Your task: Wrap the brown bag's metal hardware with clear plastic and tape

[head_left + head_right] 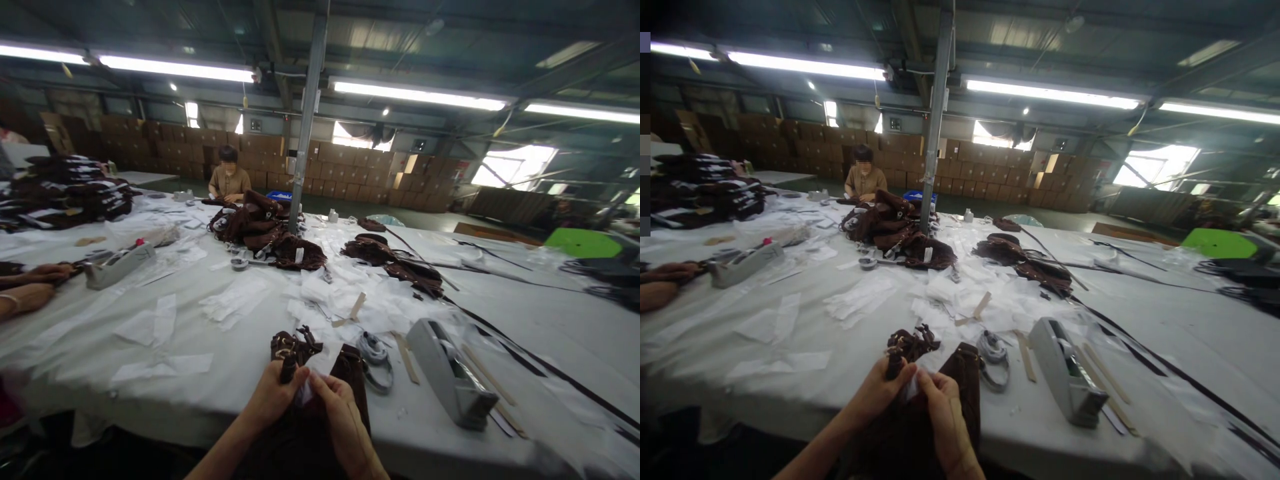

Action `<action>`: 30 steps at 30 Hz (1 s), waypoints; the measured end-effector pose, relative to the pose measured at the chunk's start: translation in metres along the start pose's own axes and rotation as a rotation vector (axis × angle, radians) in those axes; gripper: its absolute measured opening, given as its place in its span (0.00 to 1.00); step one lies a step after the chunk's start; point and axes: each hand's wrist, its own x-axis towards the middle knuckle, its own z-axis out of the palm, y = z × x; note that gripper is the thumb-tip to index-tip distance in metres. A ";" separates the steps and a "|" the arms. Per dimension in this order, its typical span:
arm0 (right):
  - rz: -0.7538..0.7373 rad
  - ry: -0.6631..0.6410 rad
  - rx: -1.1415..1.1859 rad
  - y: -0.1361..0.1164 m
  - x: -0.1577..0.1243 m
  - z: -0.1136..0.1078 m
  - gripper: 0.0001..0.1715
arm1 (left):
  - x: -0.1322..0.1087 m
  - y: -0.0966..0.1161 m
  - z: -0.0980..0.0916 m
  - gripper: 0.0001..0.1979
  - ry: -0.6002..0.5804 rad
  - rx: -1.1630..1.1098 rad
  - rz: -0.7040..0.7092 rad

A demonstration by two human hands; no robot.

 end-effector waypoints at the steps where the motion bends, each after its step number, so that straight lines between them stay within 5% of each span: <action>1: 0.015 -0.005 0.041 -0.001 0.000 0.001 0.24 | 0.000 0.000 0.000 0.22 0.006 -0.006 -0.004; 10: 0.136 0.066 0.288 -0.004 -0.005 0.009 0.24 | 0.002 0.001 0.001 0.21 0.001 -0.074 -0.028; 16: 0.131 0.246 0.391 -0.003 -0.001 0.002 0.24 | 0.006 0.001 -0.008 0.22 0.057 -0.153 -0.027; 25: 0.033 0.162 0.552 -0.009 -0.006 -0.001 0.17 | 0.006 0.007 -0.014 0.28 -0.029 -0.170 -0.164; 30: 0.022 0.171 0.587 -0.010 -0.002 -0.002 0.18 | 0.008 0.001 -0.013 0.28 0.102 -0.154 -0.198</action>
